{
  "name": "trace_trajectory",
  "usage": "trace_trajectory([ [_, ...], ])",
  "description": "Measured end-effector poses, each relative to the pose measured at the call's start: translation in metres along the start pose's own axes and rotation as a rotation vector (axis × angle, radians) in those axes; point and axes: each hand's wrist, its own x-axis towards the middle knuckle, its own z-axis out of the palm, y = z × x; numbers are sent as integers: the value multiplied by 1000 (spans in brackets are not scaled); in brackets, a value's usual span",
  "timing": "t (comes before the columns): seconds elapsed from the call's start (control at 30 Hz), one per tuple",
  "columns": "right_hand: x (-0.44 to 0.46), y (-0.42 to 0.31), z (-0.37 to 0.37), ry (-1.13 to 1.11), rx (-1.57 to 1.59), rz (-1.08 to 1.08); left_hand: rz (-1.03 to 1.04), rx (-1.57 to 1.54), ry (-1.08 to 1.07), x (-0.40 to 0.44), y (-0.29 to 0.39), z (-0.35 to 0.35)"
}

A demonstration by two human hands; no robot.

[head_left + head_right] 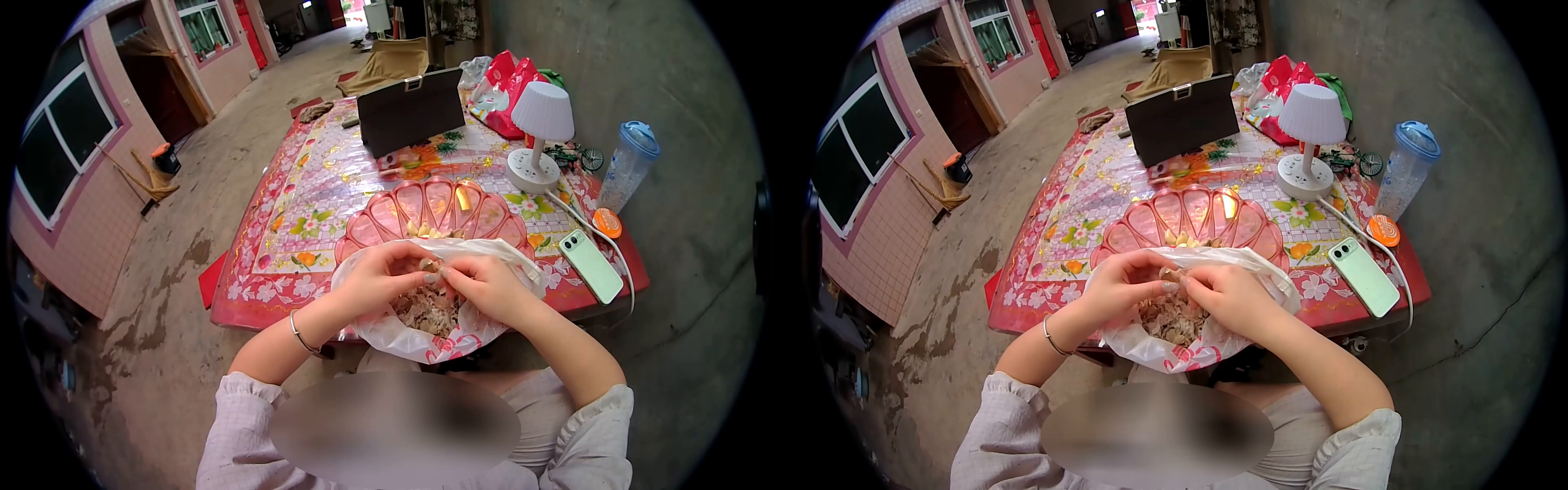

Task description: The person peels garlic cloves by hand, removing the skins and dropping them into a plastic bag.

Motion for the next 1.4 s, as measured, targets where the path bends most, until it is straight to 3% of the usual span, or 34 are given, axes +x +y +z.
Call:
trace_trajectory([
  [0.1,-1,0,0,-23,218,91,39,61,36,0,-3,-2],
  [0.2,0,1,0,-65,328,39,80,270,97,-4,2,2],
  [0.27,3,0,0,-75,254,55,346,538,118,-6,7,5],
  [0.47,2,-3,3,-25,267,43,481,701,102,-8,5,9],
  [0.63,1,-5,1,-1,436,53,476,660,90,-5,6,8],
  [0.8,-1,-4,-4,-93,271,40,485,650,107,-5,3,7],
  [1.4,-2,3,-4,-199,204,-143,542,679,96,-10,3,8],
])
